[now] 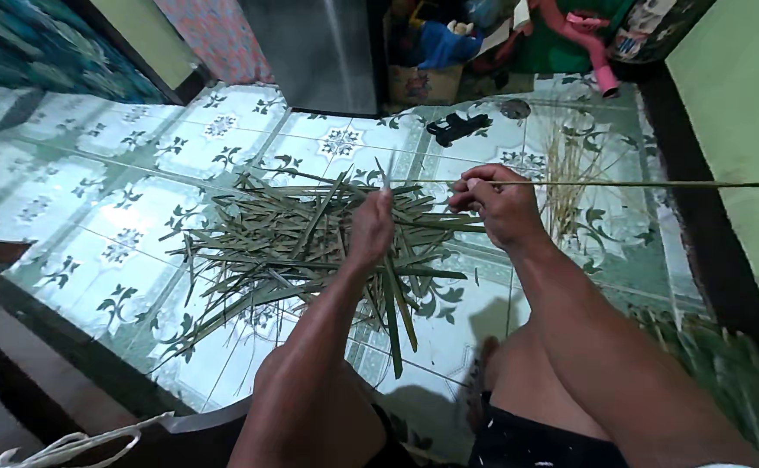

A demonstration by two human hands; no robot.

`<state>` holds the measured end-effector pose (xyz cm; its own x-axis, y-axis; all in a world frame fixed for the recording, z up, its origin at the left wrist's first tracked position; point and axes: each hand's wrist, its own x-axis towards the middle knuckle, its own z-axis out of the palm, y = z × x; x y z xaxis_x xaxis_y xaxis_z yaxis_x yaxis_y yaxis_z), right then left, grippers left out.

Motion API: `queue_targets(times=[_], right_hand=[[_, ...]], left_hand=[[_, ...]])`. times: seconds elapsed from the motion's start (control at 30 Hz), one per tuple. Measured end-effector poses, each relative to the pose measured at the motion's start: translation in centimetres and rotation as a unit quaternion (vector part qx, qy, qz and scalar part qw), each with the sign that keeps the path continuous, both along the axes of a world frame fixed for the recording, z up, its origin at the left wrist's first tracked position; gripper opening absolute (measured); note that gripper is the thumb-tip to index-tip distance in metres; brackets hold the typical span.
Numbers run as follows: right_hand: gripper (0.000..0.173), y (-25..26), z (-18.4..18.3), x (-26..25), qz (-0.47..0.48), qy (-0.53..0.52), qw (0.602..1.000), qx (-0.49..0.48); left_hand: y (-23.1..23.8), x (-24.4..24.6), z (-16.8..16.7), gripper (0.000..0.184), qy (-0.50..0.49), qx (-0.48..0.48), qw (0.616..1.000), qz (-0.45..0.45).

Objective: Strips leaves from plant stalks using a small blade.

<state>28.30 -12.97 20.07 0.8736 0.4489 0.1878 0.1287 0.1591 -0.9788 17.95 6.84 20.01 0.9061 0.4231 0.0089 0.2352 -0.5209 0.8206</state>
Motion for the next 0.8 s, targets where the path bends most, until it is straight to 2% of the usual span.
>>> queue_targets(times=[0.1,0.23,0.4,0.57,0.7,0.8], right_hand=[[0.018,0.8,0.0,-0.4,0.014,0.053,0.998,0.037],[0.015,1.4,-0.1,-1.1,0.022,0.067,0.996,0.056],[0.018,1.1,-0.1,-1.2,0.044,0.006,0.998,0.036],[0.021,1.3,-0.7,-1.0,0.045,-0.062,0.997,0.026],[0.021,0.8,-0.6,-0.6,0.033,-0.118,0.992,0.035],[0.021,0.7,-0.5,-0.3,0.033,-0.126,0.991,0.035]], left_hand=[[-2.3,-0.4,0.7,0.046,-0.024,0.042,0.996,-0.073],[-3.0,-0.7,0.4,0.046,-0.013,0.078,0.989,-0.128],[-1.9,-0.5,-0.3,0.049,-0.018,0.070,0.992,-0.108],[-2.7,-0.5,0.8,0.051,0.009,0.063,0.992,-0.111],[-1.0,-0.3,-0.1,0.059,0.030,0.015,0.997,-0.063],[-1.6,-0.2,0.8,0.054,0.028,0.029,0.996,-0.076]])
